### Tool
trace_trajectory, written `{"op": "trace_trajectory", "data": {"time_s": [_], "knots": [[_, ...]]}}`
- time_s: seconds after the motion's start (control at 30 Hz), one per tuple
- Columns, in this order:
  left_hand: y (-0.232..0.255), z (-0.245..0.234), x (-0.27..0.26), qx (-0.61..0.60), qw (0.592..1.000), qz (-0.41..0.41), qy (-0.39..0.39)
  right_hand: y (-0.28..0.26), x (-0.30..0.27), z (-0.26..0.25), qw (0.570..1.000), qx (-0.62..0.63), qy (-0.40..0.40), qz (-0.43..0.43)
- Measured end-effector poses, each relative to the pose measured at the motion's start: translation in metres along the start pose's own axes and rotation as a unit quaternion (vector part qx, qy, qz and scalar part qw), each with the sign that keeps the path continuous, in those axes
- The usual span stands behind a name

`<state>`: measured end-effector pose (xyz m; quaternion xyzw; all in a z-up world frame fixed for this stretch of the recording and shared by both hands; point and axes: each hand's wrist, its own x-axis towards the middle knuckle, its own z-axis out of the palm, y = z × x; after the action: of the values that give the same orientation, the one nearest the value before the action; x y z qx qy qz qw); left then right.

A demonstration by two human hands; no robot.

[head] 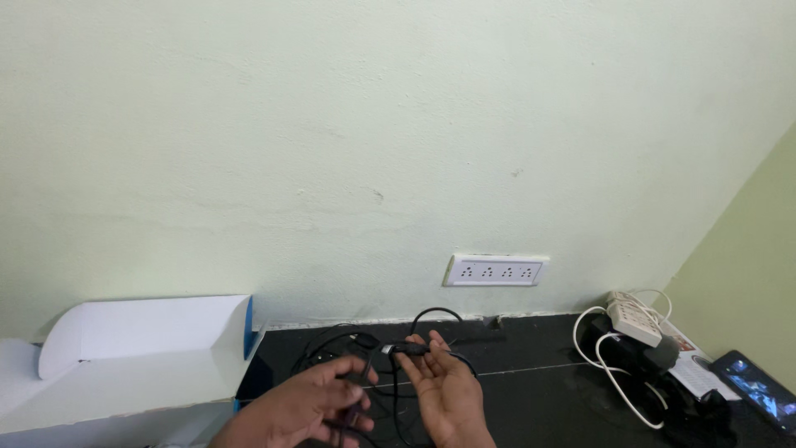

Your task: The person coils a black USB cable and places it into a blue box. They then coil a black power adapter cable and place it into the same box. Finally, they close the box lid.

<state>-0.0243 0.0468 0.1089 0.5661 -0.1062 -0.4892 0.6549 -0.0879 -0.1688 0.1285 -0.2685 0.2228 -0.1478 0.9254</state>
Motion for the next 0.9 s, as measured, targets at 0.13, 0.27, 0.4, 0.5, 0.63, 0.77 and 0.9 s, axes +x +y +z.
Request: {"op": "trace_trajectory", "data": {"time_s": [0.13,0.27,0.4,0.5,0.63,0.77,0.9], "knots": [[0.022,0.016,-0.019,-0.062,0.992,0.081,0.076,-0.009,0.01,-0.015,0.996,-0.09,0.004,0.018],[0.039,0.025,-0.021,-0.139,0.972,0.181,0.049,-0.016,0.011,-0.019,0.974,-0.18,0.053,0.127],[0.048,0.028,-0.027,-0.207,0.949,0.234,0.051,-0.021,0.002,-0.017,0.954,-0.21,0.059,0.207],[0.05,0.04,-0.037,-0.241,0.942,0.217,0.086,-0.022,-0.005,-0.015,0.943,-0.283,0.1,0.143],[0.063,0.059,-0.051,-0.243,0.932,0.231,0.137,-0.027,-0.014,-0.009,0.957,-0.278,0.059,0.048],[0.074,0.066,-0.062,-0.31,0.898,0.211,0.231,-0.036,-0.032,0.003,0.953,-0.298,0.013,-0.057],[0.075,0.068,-0.06,-0.26,0.925,0.198,0.195,-0.03,-0.057,0.03,0.85,-0.498,-0.074,-0.155]]}}
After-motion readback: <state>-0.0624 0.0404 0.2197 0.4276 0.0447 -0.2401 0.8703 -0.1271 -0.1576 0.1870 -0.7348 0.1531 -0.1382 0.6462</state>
